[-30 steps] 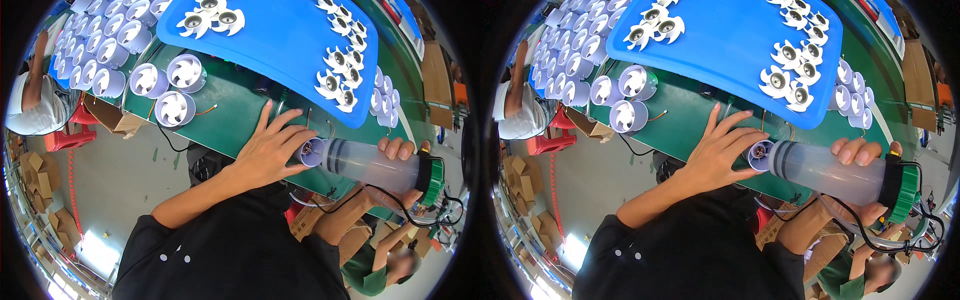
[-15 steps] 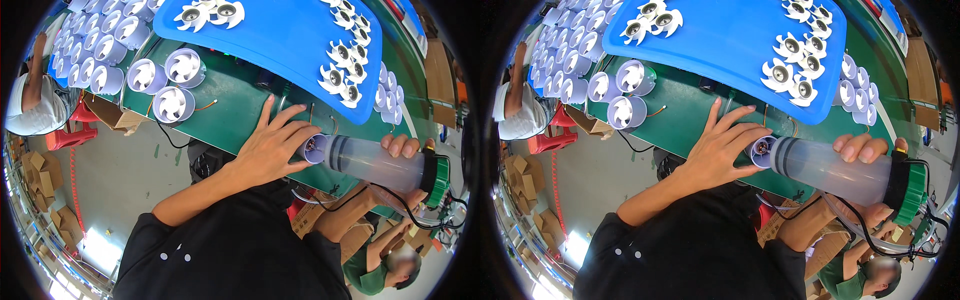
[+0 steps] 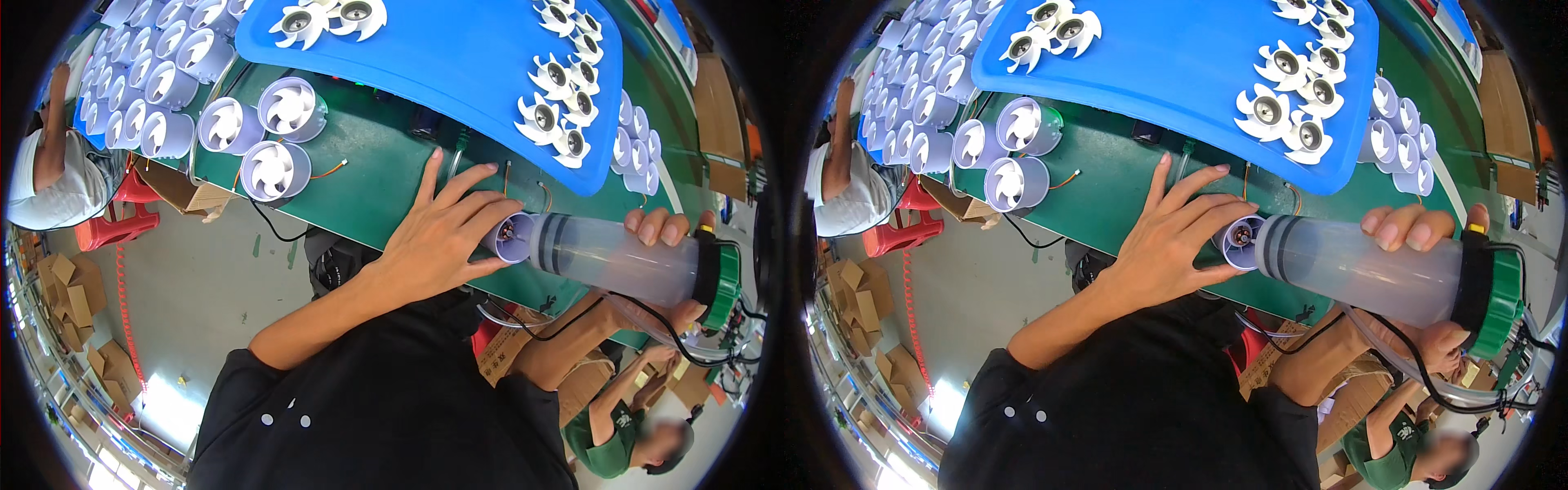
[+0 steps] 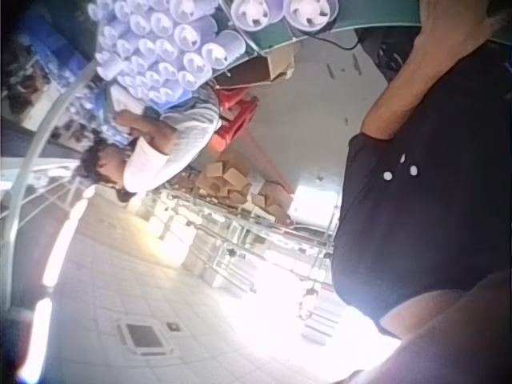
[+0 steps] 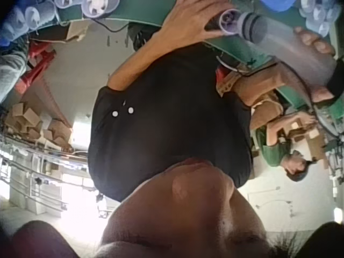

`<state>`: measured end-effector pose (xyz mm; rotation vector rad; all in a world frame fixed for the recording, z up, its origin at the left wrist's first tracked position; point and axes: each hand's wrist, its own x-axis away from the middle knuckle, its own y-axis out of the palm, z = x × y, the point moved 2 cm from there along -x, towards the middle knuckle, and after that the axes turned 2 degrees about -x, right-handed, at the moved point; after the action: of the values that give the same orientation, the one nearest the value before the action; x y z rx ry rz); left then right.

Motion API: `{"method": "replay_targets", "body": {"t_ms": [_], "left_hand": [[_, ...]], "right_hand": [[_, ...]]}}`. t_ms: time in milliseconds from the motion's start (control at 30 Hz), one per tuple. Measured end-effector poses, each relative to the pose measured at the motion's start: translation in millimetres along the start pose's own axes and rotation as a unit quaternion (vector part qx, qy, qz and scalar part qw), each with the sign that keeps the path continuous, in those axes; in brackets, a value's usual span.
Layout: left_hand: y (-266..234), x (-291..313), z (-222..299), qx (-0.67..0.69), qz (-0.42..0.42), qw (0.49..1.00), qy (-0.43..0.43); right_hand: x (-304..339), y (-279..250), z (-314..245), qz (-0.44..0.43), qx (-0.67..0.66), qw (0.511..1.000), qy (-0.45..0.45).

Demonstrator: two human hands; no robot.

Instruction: The recorder is assembling small electric fan components by applying sealant with a syringe and fitting parts together on an assembly line.

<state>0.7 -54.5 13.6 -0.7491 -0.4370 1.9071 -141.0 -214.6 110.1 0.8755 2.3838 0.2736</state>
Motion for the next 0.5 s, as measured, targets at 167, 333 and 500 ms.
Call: {"method": "replay_targets", "body": {"t_ms": [167,333,500], "left_hand": [[-1.0,0.1,0.0,-0.006,0.000,1.000,-0.004],[-3.6,1.0,-1.2,-0.006,-0.001,1.000,-0.005],[-1.0,-4.1,3.7,0.003,-0.012,1.000,0.009]], "right_hand": [[-2.5,-5.2,-0.7,-0.016,-0.039,0.999,0.017],[-3.9,6.1,-0.8,0.024,0.023,0.999,0.019],[-2.7,-2.4,-3.6,0.109,0.023,0.993,0.028]]}}
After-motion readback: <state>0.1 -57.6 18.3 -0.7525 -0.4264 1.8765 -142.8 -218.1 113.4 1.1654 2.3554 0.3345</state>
